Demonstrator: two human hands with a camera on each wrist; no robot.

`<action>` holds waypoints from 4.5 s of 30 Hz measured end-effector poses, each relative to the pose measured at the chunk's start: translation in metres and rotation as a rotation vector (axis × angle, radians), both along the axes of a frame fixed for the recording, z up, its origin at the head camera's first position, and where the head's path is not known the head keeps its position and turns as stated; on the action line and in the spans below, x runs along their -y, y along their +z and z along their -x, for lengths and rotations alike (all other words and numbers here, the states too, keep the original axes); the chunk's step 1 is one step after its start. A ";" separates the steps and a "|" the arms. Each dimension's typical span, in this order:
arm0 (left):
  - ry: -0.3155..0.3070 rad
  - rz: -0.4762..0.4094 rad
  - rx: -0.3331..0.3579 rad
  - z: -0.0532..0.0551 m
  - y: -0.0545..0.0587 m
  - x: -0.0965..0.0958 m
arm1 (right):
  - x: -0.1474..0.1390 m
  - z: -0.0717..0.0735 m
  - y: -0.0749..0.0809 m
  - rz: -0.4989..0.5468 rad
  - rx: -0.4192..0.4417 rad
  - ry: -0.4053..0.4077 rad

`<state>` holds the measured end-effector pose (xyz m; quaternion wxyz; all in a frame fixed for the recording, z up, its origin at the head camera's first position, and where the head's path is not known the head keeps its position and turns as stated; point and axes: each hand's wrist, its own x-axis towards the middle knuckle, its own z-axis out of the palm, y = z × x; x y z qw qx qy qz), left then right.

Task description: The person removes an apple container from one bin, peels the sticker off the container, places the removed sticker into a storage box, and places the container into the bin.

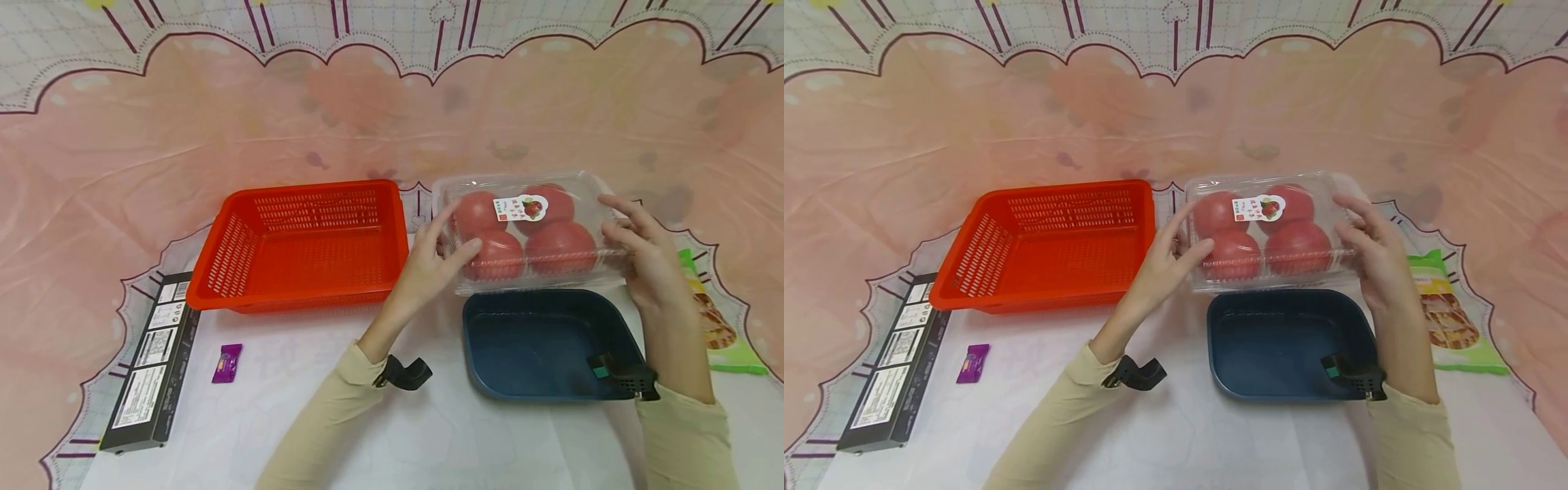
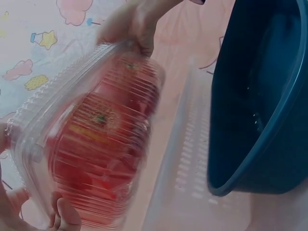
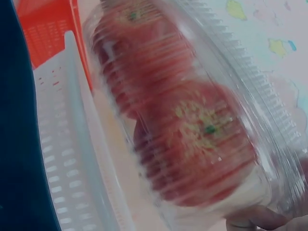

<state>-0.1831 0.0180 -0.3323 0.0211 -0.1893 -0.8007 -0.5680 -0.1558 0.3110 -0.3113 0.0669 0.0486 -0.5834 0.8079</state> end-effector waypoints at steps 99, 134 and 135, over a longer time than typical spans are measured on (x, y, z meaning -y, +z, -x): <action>0.046 0.624 0.353 -0.156 -0.039 0.249 | 0.205 -0.098 -0.070 -1.154 0.053 0.517; 0.081 0.203 0.150 -0.101 -0.072 0.258 | 0.318 -0.010 -0.024 -1.493 -0.789 0.928; 0.079 0.200 0.151 -0.101 -0.072 0.259 | 0.320 -0.009 -0.023 -1.503 -0.795 0.929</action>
